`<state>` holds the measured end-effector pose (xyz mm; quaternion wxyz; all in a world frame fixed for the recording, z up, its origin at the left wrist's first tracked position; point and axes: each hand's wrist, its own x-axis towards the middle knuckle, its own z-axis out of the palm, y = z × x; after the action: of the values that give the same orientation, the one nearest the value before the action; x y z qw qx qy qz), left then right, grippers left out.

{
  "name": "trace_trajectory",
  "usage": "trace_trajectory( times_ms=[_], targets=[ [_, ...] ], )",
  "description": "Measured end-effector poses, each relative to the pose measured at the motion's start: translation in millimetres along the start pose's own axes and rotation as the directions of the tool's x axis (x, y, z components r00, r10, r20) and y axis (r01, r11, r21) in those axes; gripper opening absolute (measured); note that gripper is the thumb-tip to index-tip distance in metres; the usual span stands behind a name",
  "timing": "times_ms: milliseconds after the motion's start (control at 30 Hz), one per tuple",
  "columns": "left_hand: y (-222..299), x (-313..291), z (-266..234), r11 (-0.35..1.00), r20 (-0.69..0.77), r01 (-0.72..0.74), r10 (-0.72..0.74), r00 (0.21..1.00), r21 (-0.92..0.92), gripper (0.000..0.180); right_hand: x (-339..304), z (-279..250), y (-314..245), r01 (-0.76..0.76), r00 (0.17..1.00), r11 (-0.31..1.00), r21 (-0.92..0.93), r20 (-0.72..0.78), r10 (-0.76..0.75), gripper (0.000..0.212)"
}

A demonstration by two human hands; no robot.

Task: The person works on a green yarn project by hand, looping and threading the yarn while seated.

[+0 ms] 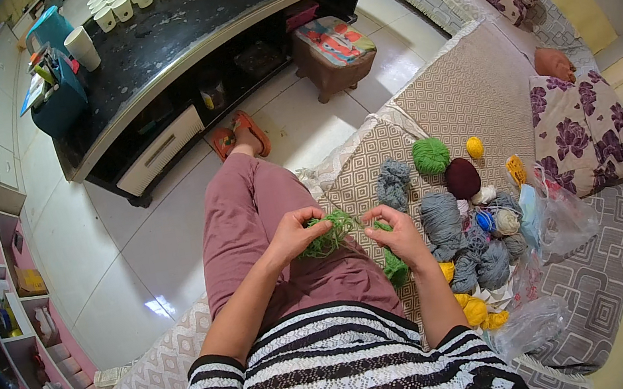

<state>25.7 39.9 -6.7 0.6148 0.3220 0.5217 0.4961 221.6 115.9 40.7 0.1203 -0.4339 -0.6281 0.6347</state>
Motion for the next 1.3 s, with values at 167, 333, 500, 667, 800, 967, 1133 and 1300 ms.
trace_trajectory(
  times_ms=[167,333,500,667,800,967,1133,1300],
  targets=[
    [-5.5,1.8,0.8,0.999,0.033,-0.050,0.050,0.998,0.009,0.010,13.6,25.8,16.0,0.053,0.998,0.982,0.180,0.020,-0.058,0.027],
    [-11.1,2.9,0.7,0.997,0.011,-0.075,0.075,0.997,-0.010,0.011,9.7,17.6,16.1,0.041,0.998,0.999,0.035,0.045,-0.043,0.014],
    [-19.7,3.5,1.4,0.927,0.031,-0.180,0.180,0.983,0.328,0.016,-4.4,7.6,-3.4,0.090,0.995,0.989,0.114,-0.044,-0.085,0.014],
    [-1.4,-4.1,9.7,0.870,0.107,-0.270,0.248,0.963,0.413,0.017,10.2,4.8,4.1,0.165,0.978,0.984,0.070,-0.140,-0.154,0.014],
    [2.5,-6.8,8.7,0.829,0.124,-0.353,0.333,0.935,0.434,0.017,19.3,12.8,2.8,0.182,0.959,0.979,0.089,-0.236,-0.157,0.014],
    [-13.4,-5.1,6.7,0.913,0.076,-0.265,0.254,0.964,0.310,0.018,23.7,12.5,8.2,0.209,0.947,0.964,0.161,-0.279,-0.159,0.012],
    [-15.5,-3.0,4.4,0.976,0.125,-0.152,0.133,0.983,0.157,0.015,23.3,12.2,3.7,0.135,0.964,0.941,0.312,-0.260,-0.052,0.010],
    [-13.6,-3.3,7.2,0.992,0.153,-0.104,0.114,0.982,-0.073,0.013,23.4,23.2,4.4,0.194,0.974,0.978,0.074,-0.134,-0.183,0.023]
  ],
)
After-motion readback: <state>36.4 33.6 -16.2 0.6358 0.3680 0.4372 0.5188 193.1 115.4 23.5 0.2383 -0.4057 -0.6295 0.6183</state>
